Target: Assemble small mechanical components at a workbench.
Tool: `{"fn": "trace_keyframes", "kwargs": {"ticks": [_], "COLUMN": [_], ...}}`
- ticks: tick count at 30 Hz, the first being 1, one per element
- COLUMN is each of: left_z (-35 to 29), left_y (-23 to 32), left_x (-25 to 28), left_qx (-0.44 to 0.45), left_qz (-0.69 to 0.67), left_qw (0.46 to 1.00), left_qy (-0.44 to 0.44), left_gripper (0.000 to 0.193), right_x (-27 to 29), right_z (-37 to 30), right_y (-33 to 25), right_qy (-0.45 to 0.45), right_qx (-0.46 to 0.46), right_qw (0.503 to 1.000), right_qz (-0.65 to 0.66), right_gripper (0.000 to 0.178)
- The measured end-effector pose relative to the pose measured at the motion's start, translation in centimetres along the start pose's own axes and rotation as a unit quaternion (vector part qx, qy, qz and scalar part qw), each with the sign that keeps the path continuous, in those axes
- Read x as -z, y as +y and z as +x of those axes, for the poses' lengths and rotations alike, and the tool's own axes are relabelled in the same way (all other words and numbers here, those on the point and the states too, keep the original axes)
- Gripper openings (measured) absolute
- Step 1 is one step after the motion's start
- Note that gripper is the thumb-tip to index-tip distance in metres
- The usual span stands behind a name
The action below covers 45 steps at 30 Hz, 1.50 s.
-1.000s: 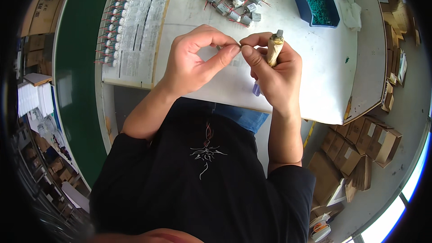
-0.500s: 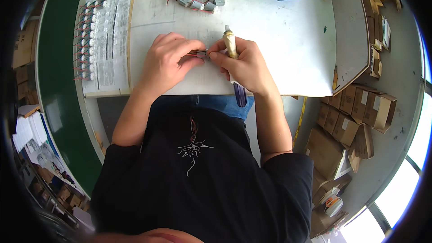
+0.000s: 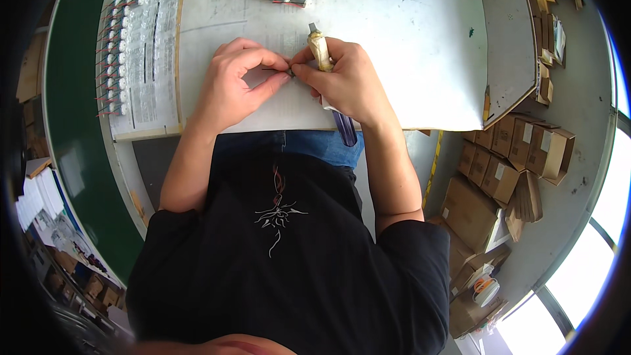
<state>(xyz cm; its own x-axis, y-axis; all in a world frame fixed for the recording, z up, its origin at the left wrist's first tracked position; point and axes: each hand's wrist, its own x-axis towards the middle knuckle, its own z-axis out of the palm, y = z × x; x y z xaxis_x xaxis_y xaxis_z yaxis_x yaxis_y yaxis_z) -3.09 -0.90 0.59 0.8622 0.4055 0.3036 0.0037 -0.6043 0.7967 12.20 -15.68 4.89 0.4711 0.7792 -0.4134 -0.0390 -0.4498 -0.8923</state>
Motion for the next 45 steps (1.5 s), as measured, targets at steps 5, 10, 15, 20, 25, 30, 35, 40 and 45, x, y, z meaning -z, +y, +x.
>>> {"fn": "trace_keyframes", "kwargs": {"ticks": [5, 10, 15, 20, 25, 30, 35, 40, 45], "left_z": [0.0, -0.1, 0.0, 0.0, 0.3, 0.3, 0.5, 0.5, 0.6], "left_y": [-0.1, -0.1, 0.3, 0.2, -0.2, 0.1, -0.1, 0.0, 0.1], "left_x": [-0.1, -0.2, -0.8, -0.8, -0.7, -0.4, -0.4, -0.4, -0.3], "left_qx": [-0.004, -0.001, 0.020, 0.010, -0.004, -0.018, -0.012, 0.000, -0.005], "left_qz": [-0.001, 0.009, 0.036, 0.051, 0.036, 0.046, 0.037, 0.039, 0.042], "left_qw": [1.000, 1.000, 0.999, 0.999, 0.999, 0.999, 0.999, 0.999, 0.999], "left_qy": [-0.001, -0.003, 0.010, 0.006, -0.008, -0.013, -0.021, -0.028, -0.028], "left_gripper": [0.011, 0.017, 0.023, 0.026, 0.026, 0.022, 0.023, 0.024, 0.024], "right_x": [-0.2, -0.8, -0.7, -0.8, 0.8, 2.9, 2.4, 2.3, 2.1], "right_z": [0.1, 0.0, 0.3, -0.2, -0.8, -1.4, -1.1, 0.0, 0.5], "right_y": [-0.6, -1.0, -0.3, 0.0, 0.2, -0.8, 0.3, 1.2, 1.1], "right_qy": [0.010, 0.029, 0.024, 0.046, 0.027, -0.012, -0.022, -0.013, -0.017], "right_qx": [0.007, 0.018, 0.014, 0.013, 0.027, 0.071, 0.211, 0.255, 0.262], "right_qw": [0.999, 0.995, 0.997, 0.997, 0.998, 0.979, 0.854, 0.807, 0.805], "right_qz": [-0.046, -0.090, -0.074, -0.057, -0.050, -0.190, -0.475, -0.533, -0.531], "right_gripper": [0.011, 0.011, 0.011, 0.015, 0.029, 0.048, 0.051, 0.055, 0.055]}}
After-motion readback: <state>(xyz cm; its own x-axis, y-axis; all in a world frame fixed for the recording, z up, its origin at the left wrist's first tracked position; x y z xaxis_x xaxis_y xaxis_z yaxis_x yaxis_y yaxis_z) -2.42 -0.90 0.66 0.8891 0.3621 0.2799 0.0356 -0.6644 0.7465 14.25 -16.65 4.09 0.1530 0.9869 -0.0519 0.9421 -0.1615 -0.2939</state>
